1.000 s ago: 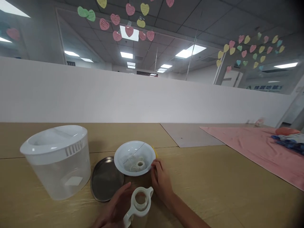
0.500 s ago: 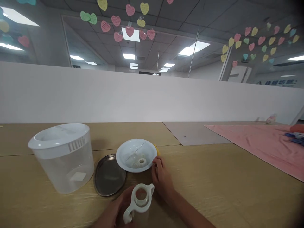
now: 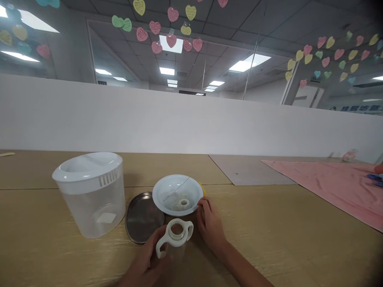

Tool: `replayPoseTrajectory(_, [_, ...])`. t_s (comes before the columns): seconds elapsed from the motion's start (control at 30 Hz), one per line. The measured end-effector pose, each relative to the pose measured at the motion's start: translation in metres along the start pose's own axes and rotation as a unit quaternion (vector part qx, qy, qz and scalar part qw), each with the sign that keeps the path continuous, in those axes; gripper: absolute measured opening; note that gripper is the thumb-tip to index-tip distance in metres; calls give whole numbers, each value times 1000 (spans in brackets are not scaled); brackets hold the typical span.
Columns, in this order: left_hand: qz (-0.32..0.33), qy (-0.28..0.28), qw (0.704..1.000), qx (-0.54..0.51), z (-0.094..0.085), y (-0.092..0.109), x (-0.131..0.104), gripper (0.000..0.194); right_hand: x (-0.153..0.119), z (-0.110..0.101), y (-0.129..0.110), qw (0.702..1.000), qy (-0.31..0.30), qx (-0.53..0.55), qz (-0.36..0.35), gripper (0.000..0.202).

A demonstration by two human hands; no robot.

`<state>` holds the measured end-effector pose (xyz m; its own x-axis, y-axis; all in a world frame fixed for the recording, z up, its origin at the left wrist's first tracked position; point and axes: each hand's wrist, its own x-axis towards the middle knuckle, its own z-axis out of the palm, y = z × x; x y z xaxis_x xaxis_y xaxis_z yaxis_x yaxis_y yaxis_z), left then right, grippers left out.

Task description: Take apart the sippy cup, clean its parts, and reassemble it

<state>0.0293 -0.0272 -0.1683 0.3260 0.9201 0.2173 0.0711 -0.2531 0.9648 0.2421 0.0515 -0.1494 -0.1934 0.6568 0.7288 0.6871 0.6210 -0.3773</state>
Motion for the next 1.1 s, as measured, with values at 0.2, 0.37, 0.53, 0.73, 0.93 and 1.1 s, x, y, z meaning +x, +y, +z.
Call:
replayPoseTrajectory(0.2, [-10, 16, 1000, 5, 4, 1, -1, 53, -1, 1, 3, 1000, -1, -17, -3, 17])
replayPoseTrajectory(0.37, [14, 57, 997, -51, -4, -12, -3, 60, 2, -1, 11, 992, 18, -120, 27, 43])
replayPoseTrajectory(0.53, [41, 190, 979, -65, -32, -23, -3, 58, 2, -2, 22, 949, -60, -278, 137, 30])
replayPoseTrajectory(0.73, [57, 227, 966, 109, -41, 36, 29, 38, -7, 9, 37, 953, -115, -234, 157, 20])
replayPoseTrajectory(0.93, [52, 90, 957, 269, -49, 75, 87, 31, -2, 7, 46, 968, 46, -12, 247, 24])
replayPoseTrajectory(1.1, [36, -17, 924, 381, -38, 67, 123, 32, -3, 13, 41, 945, 119, 125, 279, 27])
